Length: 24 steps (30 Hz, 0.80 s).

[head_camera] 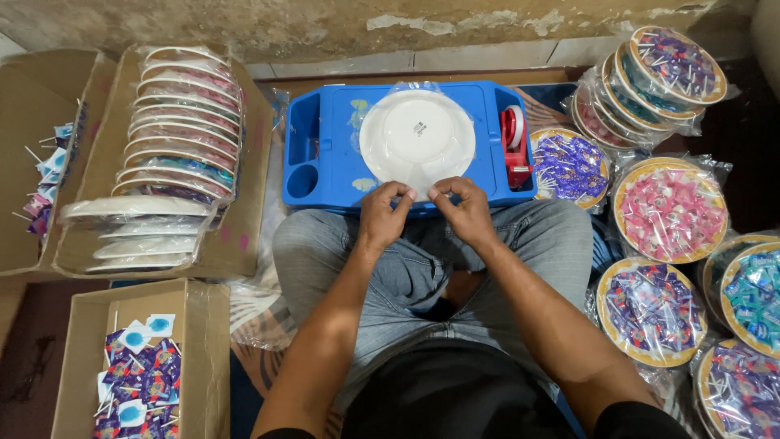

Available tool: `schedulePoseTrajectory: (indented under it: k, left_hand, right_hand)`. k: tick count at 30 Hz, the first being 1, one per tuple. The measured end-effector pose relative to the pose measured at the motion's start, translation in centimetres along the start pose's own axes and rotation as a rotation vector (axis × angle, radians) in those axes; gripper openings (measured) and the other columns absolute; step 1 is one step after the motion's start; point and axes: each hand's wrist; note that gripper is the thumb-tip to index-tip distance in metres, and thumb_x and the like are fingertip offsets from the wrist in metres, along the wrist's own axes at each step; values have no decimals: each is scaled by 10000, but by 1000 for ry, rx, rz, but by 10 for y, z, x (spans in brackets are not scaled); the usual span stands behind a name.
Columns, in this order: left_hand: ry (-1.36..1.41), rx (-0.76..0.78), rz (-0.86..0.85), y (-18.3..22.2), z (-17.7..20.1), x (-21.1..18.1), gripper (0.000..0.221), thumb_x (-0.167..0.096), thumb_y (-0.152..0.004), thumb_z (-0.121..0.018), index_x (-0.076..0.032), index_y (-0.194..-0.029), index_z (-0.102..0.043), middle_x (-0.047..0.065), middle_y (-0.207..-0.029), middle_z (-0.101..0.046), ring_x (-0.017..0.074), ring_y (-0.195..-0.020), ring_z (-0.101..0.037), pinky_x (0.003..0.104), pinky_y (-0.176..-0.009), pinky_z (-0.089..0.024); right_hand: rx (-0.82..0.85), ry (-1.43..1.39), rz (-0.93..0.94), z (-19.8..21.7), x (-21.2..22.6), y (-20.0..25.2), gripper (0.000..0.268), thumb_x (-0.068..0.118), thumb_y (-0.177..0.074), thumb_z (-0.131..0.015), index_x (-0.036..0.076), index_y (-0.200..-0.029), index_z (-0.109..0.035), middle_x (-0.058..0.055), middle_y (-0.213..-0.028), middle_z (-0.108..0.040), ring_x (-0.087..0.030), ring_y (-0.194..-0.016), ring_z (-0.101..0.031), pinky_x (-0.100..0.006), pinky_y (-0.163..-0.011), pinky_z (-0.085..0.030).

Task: Wrapping individual white plates in plastic film and sealing them using a manual tape sealer on a blue tray.

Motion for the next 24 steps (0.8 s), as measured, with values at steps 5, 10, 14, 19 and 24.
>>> schedulePoseTrajectory:
  k: [5,10,14,19,24]
  left_hand:
    - [-27,5,74,5,-3,9,189,-179,-952,-707,-155,-1106,-599,105,-930,-755,368,-958,-715,492,-800,-549]
    - [-139,111,21,11,6,7,146,-168,-934,-720,-186,-1078,-701,102,-931,-757,348,-1014,-720,449,-868,-572]
    - [-253,159,-175,18,13,18,364,-163,-830,-822,-127,-1179,-722,122,-932,-736,338,-1022,-695,449,-953,-540]
    - [-414,181,-379,25,23,7,359,-123,-782,-831,-114,-1121,-714,92,-887,-684,328,-977,-675,428,-885,-550]
    - [-457,130,-513,27,18,22,161,-113,-837,-784,-106,-987,-727,58,-834,-600,294,-910,-631,398,-802,-533]
  right_hand:
    - [-18,-73,-80,-7,-3,11,138,84,-899,-792,86,-937,-660,-78,-848,-705,-227,-862,-689,-423,-852,-528]
    - [30,-31,-82,-7,7,16,374,14,-884,-743,90,-1226,-612,-85,-786,-631,-251,-797,-690,-433,-802,-538]
    - [74,121,-53,-3,20,23,188,110,-898,-766,116,-1084,-789,-105,-759,-701,-286,-823,-716,-415,-781,-555]
    - [114,283,102,-4,4,33,273,138,-800,-839,164,-1070,-806,-43,-828,-749,-271,-874,-701,-393,-819,-530]
    - [111,570,306,-6,-17,41,428,222,-769,-840,177,-1184,-744,-11,-901,-702,-248,-950,-640,-399,-861,-464]
Point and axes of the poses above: each hand's wrist, its own y-axis away from the middle knuckle, its own z-axis out of the back of the hand, x = y × z
